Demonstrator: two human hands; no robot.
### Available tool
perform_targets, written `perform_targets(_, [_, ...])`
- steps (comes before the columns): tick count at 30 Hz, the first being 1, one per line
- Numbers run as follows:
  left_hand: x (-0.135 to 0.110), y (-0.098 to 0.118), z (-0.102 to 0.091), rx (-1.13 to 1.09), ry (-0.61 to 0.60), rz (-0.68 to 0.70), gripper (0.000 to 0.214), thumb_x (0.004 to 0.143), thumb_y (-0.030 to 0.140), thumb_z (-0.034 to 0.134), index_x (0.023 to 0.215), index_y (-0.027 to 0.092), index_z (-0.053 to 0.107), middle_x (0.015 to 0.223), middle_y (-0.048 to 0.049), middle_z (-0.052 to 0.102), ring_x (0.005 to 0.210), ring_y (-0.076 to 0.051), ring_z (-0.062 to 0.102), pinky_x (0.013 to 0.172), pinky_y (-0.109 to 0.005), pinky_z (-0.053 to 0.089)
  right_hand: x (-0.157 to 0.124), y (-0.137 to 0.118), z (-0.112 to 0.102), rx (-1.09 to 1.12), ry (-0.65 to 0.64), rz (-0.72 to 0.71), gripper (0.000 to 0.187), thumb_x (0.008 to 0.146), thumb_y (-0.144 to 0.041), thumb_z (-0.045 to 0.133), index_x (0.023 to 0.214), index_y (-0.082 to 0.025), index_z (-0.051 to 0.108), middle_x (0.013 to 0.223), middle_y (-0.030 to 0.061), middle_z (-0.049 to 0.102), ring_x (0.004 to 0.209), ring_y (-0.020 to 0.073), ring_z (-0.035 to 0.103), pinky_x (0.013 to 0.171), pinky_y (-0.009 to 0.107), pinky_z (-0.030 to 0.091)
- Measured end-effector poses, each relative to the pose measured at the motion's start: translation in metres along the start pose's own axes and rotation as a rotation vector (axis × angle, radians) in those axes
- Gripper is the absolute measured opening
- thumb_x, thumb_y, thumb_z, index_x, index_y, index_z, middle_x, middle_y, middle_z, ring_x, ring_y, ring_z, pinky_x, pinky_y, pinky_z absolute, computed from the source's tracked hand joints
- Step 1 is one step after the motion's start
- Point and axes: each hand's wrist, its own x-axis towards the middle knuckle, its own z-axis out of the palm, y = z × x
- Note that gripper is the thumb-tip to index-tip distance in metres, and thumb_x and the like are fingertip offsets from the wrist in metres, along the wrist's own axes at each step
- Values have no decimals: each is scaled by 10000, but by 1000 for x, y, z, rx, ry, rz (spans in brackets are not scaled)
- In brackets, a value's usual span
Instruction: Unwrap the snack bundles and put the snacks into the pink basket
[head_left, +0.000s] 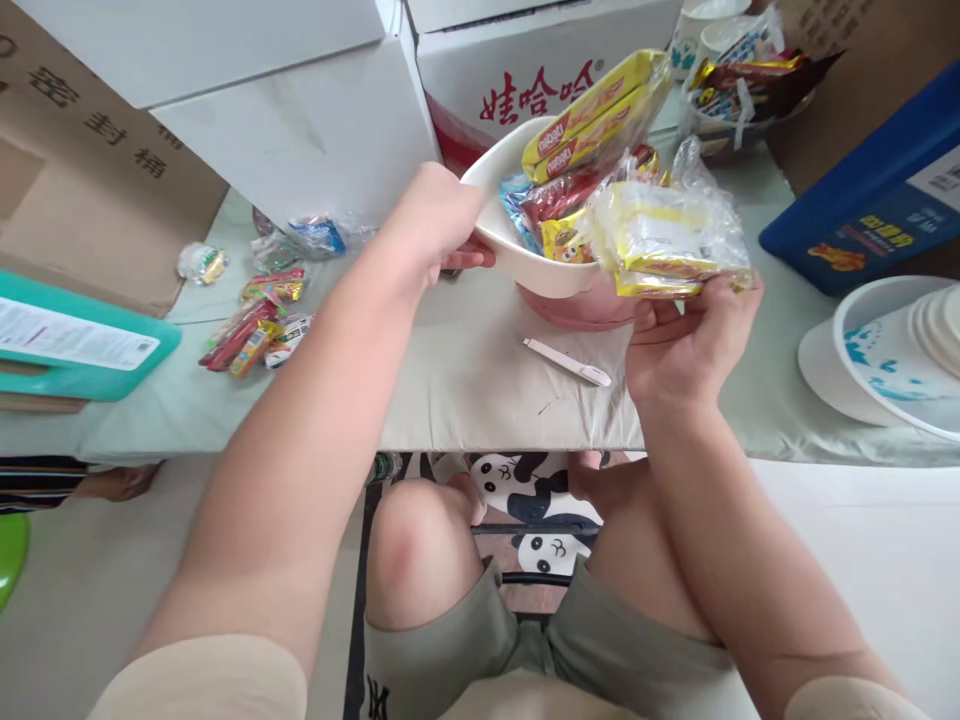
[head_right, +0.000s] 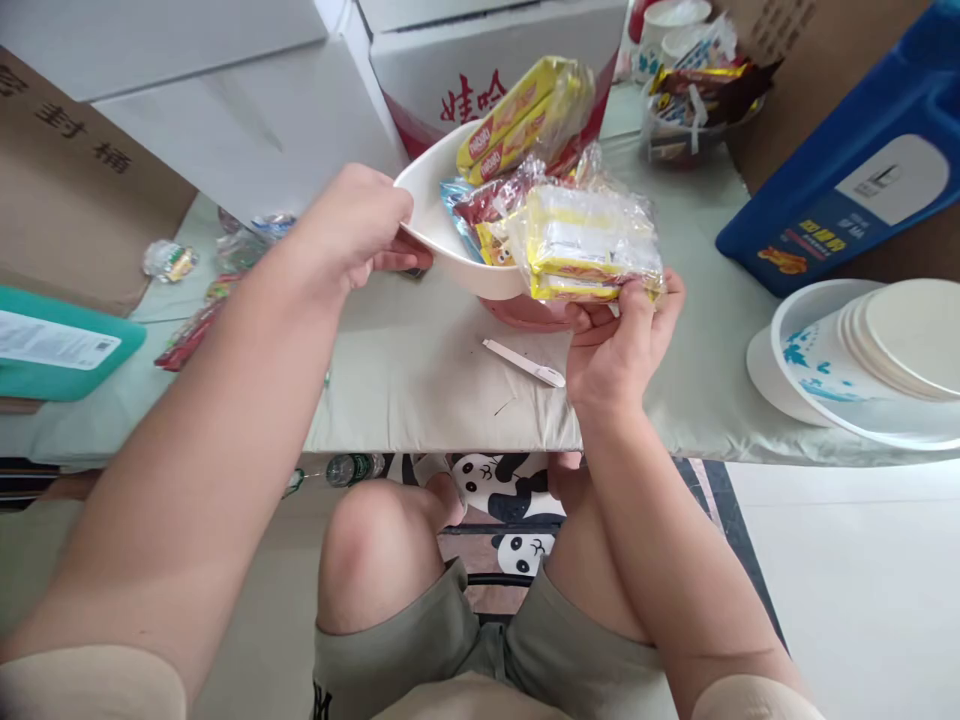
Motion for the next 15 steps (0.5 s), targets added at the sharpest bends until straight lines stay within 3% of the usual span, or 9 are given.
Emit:
perform_targets(6, [-25,-25,-56,15,159,-103,152,728,32,560,723,166,632,621,-11,680,588,-141,679,668,-268,586,-45,13,24,35,-196,65,285,828,-310,628,1031,-311,427,939,-65,581,671,57,600,570,183,514])
perform_targets(15, [-43,-109,-121,181,334,-139,236,827,65,506,918,136,711,819,-81,755,640,-168,688,740,-362,604,-99,75,45,-175,-377,297,364,838,-405,675,1058,-320,398,933,-83,614,670,61,639,651,215,572])
